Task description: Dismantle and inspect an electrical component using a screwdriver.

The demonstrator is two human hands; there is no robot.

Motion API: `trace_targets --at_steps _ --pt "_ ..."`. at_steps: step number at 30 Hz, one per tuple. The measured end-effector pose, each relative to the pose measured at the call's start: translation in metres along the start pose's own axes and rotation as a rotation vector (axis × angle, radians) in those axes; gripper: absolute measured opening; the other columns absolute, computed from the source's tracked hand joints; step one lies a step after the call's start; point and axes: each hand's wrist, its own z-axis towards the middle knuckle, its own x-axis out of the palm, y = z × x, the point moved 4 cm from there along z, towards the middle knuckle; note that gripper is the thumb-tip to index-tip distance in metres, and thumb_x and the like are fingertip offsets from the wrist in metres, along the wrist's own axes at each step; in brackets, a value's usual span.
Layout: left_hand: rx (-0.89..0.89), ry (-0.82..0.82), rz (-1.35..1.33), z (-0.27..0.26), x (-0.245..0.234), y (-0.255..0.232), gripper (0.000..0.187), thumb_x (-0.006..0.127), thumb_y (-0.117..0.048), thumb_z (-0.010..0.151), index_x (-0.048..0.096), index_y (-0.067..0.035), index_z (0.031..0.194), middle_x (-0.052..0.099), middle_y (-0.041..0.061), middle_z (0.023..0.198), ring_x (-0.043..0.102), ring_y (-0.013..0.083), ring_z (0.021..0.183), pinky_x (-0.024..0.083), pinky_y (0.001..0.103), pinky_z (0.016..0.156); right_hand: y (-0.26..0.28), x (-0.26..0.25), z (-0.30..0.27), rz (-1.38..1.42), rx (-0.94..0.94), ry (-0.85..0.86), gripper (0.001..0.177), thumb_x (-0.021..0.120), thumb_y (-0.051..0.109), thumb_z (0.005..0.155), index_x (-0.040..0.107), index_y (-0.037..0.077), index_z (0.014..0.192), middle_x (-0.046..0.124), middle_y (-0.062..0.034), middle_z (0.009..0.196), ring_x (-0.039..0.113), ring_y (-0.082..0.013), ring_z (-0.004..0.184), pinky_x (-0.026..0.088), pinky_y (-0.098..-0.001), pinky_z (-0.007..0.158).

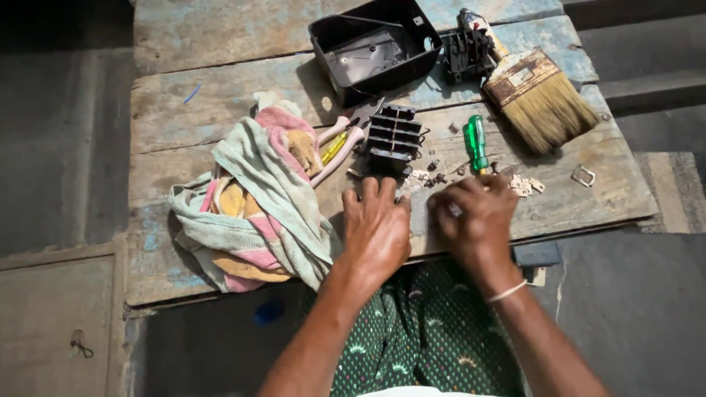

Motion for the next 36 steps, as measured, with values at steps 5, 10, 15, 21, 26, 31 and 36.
trace_targets --at_steps 5,10,15,21,26,31,36 --pt "0.017 -0.026 0.039 0.000 -0.001 -0.002 0.026 0.067 -0.010 0.076 0.076 -0.003 0.099 0.059 0.016 0.106 0.050 0.0363 0.107 0.038 0.055 0.084 -0.001 0.001 -0.001 -0.052 0.030 -0.026 0.016 0.079 0.011 0.070 0.074 0.015 0.085 0.071 -0.0014 0.089 0.062 -0.0312 0.095 0.043 -0.0479 0.088" --pt "0.041 -0.092 0.046 -0.003 0.002 0.001 0.024 0.066 -0.010 0.077 0.077 -0.003 0.097 0.059 0.015 0.104 0.051 0.0355 0.106 0.038 0.055 0.084 -0.015 0.008 0.000 -0.067 0.196 0.033 0.010 0.080 0.015 0.080 0.073 0.015 0.087 0.067 -0.0037 0.089 0.059 -0.0285 0.094 0.043 -0.0456 0.090" --pt "0.039 -0.081 0.050 -0.006 0.009 0.005 0.024 0.068 -0.012 0.078 0.077 -0.006 0.100 0.059 0.015 0.106 0.051 0.0356 0.107 0.038 0.055 0.084 -0.012 0.003 0.002 0.003 0.205 0.025 0.006 0.080 0.019 0.087 0.076 0.015 0.088 0.069 -0.0020 0.088 0.061 -0.0257 0.087 0.041 -0.0457 0.089" --pt "0.029 -0.062 0.028 -0.004 0.003 0.007 0.031 0.070 -0.011 0.074 0.077 -0.006 0.104 0.059 0.016 0.106 0.051 0.0361 0.106 0.038 0.055 0.082 -0.015 0.010 -0.005 -0.039 0.151 0.008 0.005 0.079 0.013 0.084 0.075 0.017 0.084 0.072 0.0008 0.088 0.063 -0.0225 0.087 0.043 -0.0476 0.095" --pt "0.002 0.014 0.037 -0.001 0.008 0.006 0.032 0.070 -0.008 0.072 0.076 -0.006 0.104 0.059 0.016 0.107 0.051 0.0350 0.107 0.038 0.055 0.085 -0.012 0.013 -0.012 -0.023 0.082 -0.022 0.013 0.077 0.012 0.073 0.075 0.014 0.086 0.069 -0.0021 0.088 0.060 -0.0280 0.092 0.045 -0.0473 0.091" --pt "0.038 -0.092 0.041 -0.004 0.003 0.002 0.029 0.070 -0.008 0.076 0.076 -0.004 0.104 0.059 0.016 0.105 0.050 0.0366 0.107 0.037 0.057 0.083 0.000 0.004 -0.003 -0.139 0.106 -0.068 0.013 0.081 0.011 0.075 0.075 0.013 0.087 0.069 -0.0036 0.088 0.058 -0.0314 0.092 0.042 -0.0490 0.083" --pt "0.012 -0.004 -0.021 -0.003 -0.007 0.000 0.029 0.074 -0.016 0.072 0.076 -0.003 0.097 0.059 0.017 0.106 0.050 0.0371 0.109 0.037 0.057 0.084 -0.018 0.011 -0.003 -0.081 0.186 0.004 0.008 0.083 0.018 0.085 0.077 0.017 0.089 0.068 -0.0007 0.087 0.056 -0.0253 0.087 0.041 -0.0457 0.083"
